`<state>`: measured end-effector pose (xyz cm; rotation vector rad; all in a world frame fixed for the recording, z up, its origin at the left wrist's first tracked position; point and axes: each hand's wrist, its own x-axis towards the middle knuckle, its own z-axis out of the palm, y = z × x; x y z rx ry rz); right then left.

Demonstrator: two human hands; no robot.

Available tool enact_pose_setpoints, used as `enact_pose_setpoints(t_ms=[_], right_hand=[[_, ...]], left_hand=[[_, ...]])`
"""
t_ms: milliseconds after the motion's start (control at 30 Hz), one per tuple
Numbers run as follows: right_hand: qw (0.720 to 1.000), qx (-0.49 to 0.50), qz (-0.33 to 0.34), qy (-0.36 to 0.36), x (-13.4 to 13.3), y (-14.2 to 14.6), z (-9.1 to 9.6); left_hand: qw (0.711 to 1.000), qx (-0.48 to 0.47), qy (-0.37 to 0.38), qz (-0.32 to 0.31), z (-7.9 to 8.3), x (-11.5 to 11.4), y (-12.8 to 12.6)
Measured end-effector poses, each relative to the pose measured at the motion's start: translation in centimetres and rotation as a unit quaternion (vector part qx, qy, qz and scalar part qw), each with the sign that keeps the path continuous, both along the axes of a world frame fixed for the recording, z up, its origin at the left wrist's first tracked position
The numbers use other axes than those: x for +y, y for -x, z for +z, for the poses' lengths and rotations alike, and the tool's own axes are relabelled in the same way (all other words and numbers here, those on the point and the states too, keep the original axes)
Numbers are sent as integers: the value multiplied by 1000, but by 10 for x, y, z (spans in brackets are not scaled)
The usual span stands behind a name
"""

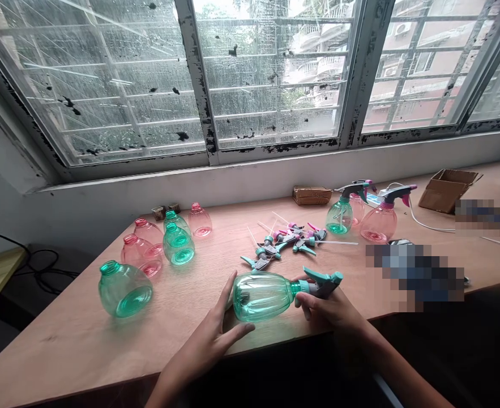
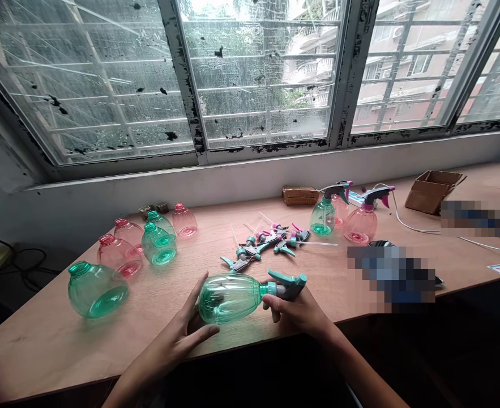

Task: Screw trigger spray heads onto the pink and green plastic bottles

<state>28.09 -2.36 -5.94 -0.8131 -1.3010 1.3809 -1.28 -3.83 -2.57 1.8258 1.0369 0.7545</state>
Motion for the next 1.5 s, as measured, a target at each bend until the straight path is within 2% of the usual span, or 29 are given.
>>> enact_pose_setpoints(t_ms=[133,367,500,633,733,867,1000,1100,1267,1367,1500], right_hand=[[1000,-3,4,1,1,0,-1],[1000,-16,14,-4,0,0,4],[1000,-14,6,-8,-1,0,5],[1000,-9,-8,11,-2,0,2],[1000,-4,-5,20,-3,0,1],[1000,-7,10,21,-3,0,4],[1000,-4,9,20,-3,1,6],[999,0,10,32,-4,2,7],[999,6,22,32,-5,2,8],[999,1,26,30,-5,2,8],[999,-5,23,27,-5,2,10]], left_hand=[[1000,-12,7,-8,0,0,0],[999,48,-9,-18,14,-2,2],[999,44,-16,7,10,-3,1],[1000,-2,-10,-17,4,-3,0],[1000,-10,6,-26,5,-3,0],[999,28,14,-11,10,-4,1],[998,60,-28,0,6,-2,2],[998,39,-43,15,0,0,2],[999,-30,30,-25,5,-3,-1],[998,-27,55,-34,10,-4,-1],[1000,21,5,-12,6,-2,1]])
